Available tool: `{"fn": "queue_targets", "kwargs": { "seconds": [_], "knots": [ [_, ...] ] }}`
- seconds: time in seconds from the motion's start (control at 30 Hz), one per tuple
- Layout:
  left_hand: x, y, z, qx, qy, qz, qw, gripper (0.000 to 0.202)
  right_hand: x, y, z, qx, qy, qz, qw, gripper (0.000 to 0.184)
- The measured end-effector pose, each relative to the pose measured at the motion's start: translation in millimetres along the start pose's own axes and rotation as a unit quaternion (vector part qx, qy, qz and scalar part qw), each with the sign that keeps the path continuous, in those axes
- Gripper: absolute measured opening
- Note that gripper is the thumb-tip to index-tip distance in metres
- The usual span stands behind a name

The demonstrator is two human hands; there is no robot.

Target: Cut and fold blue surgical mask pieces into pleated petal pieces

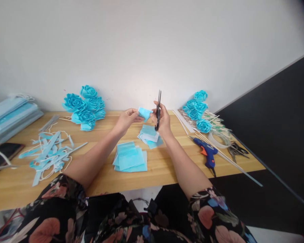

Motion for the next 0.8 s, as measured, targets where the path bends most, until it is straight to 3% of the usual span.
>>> {"fn": "queue_targets", "kwargs": {
  "seconds": [0.2,0.43,0.8],
  "knots": [
    [-1,-5.3,-2,0.01,-0.007,-0.034,0.999,0.037,0,3,0,-0.004,0.006,0.006,1.0,0.055],
    [-2,0.0,-7,-0.018,0.001,0.0,1.0,0.033,-2,-11,6,0.007,-0.019,-0.055,0.998,0.066],
    [-4,0.8,-1,-0.024,0.004,0.02,1.0,0.031,-7,-11,1,-0.024,0.005,-0.029,0.999,0.056]
  ]
}}
Point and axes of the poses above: each hand's wrist, its own x-axis towards the middle knuckle, its own y-axis out of the back of the hand, z = x × y, the point moved 9 cm from there along x, towards the middle knuckle, and after that the axes turned 12 degrees about -y, right-handed, at the moved point
